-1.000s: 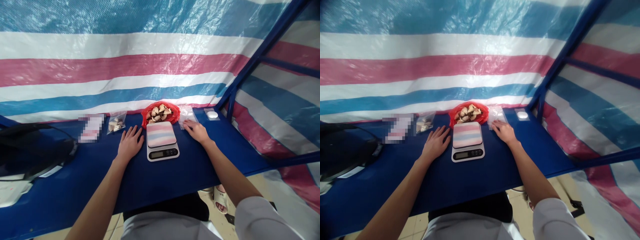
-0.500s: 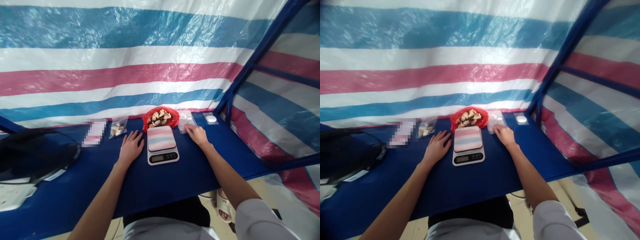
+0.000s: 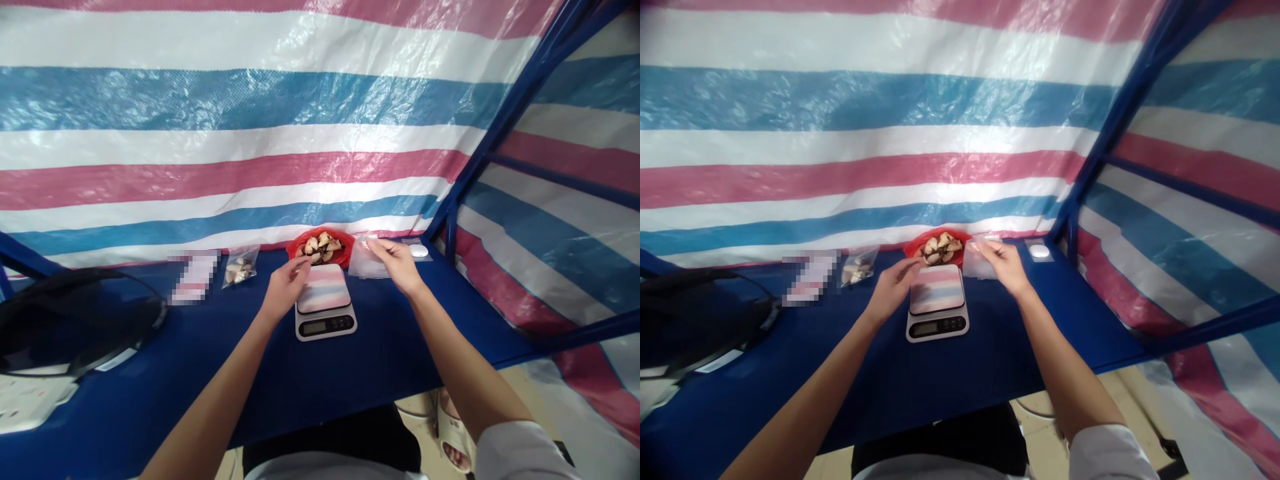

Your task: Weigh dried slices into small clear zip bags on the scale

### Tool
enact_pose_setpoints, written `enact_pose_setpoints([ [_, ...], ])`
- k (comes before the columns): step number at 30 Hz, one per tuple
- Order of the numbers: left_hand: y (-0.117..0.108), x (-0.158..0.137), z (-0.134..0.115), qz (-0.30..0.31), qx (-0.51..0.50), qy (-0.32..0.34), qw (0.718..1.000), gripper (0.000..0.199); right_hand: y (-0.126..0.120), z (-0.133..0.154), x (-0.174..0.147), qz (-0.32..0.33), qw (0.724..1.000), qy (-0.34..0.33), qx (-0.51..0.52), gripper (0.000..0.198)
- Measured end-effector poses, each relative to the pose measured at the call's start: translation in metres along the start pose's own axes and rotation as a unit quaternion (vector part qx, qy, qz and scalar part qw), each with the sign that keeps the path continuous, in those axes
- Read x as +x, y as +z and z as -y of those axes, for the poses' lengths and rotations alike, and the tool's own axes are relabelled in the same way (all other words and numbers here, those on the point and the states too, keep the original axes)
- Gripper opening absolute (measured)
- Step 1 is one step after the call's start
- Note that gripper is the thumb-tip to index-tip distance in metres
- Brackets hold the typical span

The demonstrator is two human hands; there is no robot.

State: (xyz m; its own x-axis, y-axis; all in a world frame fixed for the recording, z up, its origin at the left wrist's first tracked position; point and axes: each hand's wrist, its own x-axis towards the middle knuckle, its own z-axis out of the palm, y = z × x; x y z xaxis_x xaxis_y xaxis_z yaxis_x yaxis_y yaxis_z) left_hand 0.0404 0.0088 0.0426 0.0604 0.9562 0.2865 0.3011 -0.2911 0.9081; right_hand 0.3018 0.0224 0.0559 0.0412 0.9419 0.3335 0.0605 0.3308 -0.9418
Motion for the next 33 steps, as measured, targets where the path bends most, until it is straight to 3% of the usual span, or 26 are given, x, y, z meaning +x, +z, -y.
enact_pose_setpoints([
  [4,0.02,0.004,-0.022,0.051,-0.162,-0.151,0.974,0.036,0.024,0.013,-0.001,0.029,0.994,0.036,0.103,0.031],
  [13,0.021,0.001,-0.023,0.076,-0.284,-0.286,0.912,0.043,0.063,0.022,0.008,0.009,0.964,0.057,0.261,0.035],
  [18,0.023,0.013,-0.023,0.001,-0.432,-0.267,0.862,0.021,0.069,0.012,-0.001,0.035,0.953,0.087,0.288,0.035],
  [21,0.023,0.02,-0.016,-0.064,-0.465,-0.245,0.848,0.022,0.066,0.0,-0.009,0.023,0.952,0.114,0.282,0.037],
  [26,0.016,0.028,-0.003,-0.108,-0.439,-0.163,0.877,0.039,0.061,-0.015,-0.012,0.034,0.953,0.15,0.261,0.04],
  [29,0.004,0.033,-0.001,-0.098,-0.388,-0.112,0.91,0.045,0.061,-0.017,-0.001,0.056,0.959,0.165,0.224,0.043],
  [33,-0.022,0.04,-0.004,-0.042,-0.307,-0.106,0.945,0.051,0.069,-0.013,0.023,0.08,0.968,0.171,0.165,0.044],
])
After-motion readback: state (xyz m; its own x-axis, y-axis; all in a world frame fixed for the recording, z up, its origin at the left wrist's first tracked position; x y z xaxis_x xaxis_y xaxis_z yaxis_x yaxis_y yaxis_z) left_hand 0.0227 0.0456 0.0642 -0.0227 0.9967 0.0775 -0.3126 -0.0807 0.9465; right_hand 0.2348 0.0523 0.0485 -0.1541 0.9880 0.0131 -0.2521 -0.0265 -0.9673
